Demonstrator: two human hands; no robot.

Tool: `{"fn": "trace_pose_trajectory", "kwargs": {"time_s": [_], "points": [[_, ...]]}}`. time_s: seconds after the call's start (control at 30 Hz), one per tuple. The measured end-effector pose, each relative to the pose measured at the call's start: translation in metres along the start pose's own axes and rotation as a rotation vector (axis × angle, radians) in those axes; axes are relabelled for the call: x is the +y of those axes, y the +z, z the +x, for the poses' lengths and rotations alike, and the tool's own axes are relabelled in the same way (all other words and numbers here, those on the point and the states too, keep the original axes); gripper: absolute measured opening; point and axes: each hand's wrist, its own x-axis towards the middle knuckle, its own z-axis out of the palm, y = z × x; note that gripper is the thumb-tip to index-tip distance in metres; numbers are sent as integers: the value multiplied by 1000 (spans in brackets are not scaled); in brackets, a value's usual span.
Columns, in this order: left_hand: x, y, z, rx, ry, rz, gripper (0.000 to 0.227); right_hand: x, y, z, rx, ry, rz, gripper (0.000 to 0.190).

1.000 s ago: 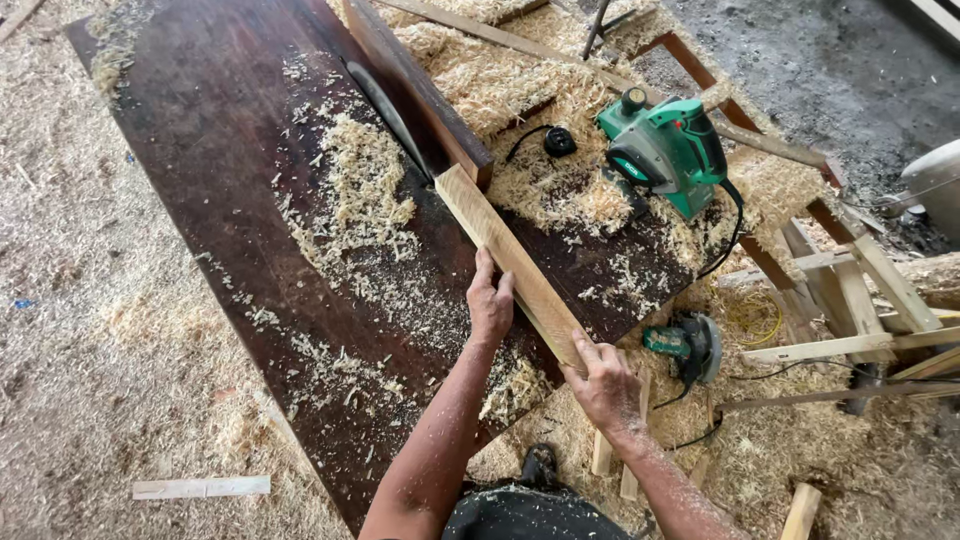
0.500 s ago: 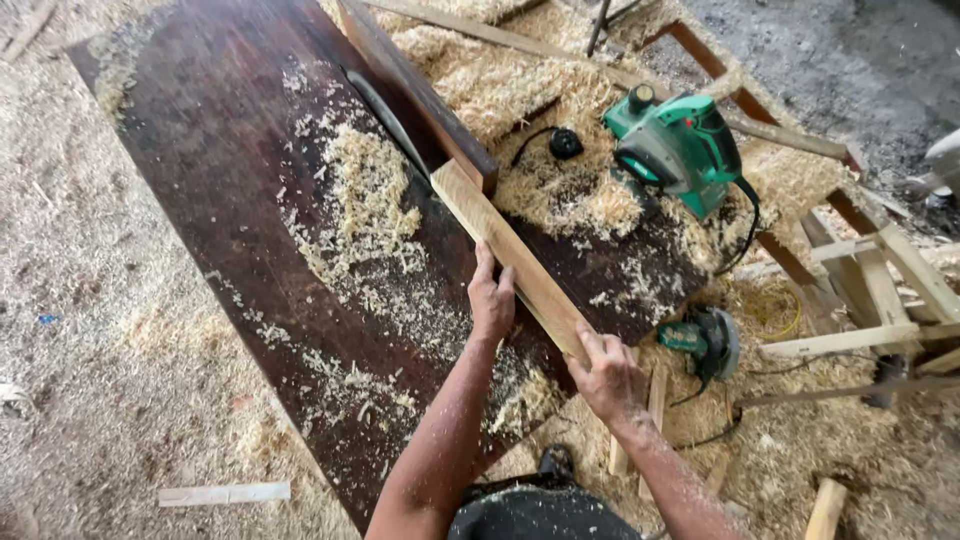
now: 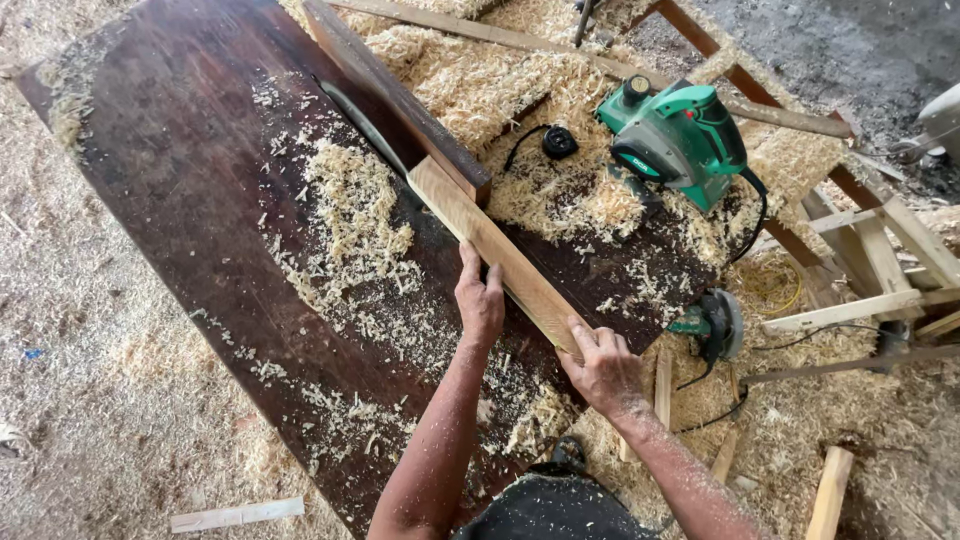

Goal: The person cuts a wooden beam into smaller pieces using a stationary circular saw.

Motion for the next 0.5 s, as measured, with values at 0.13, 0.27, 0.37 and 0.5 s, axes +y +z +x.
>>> {"fn": "trace_pose_trajectory", "kwargs": {"time_s": [0.13,0.27,0.37,0.5], "points": [[-6,-5,15,1,22,32,69,-6,3,21,41,-66,-13,64],[-6,-14,37,19,28,44,70,-15,7,42,45,-91,-11,63],[2,-20,48,11,-20,13,70,-26,6,53,-6,-61,6,61],[19,-34,58,17,12,76,71,-40,1,69,94,-60,-8,61]]}}
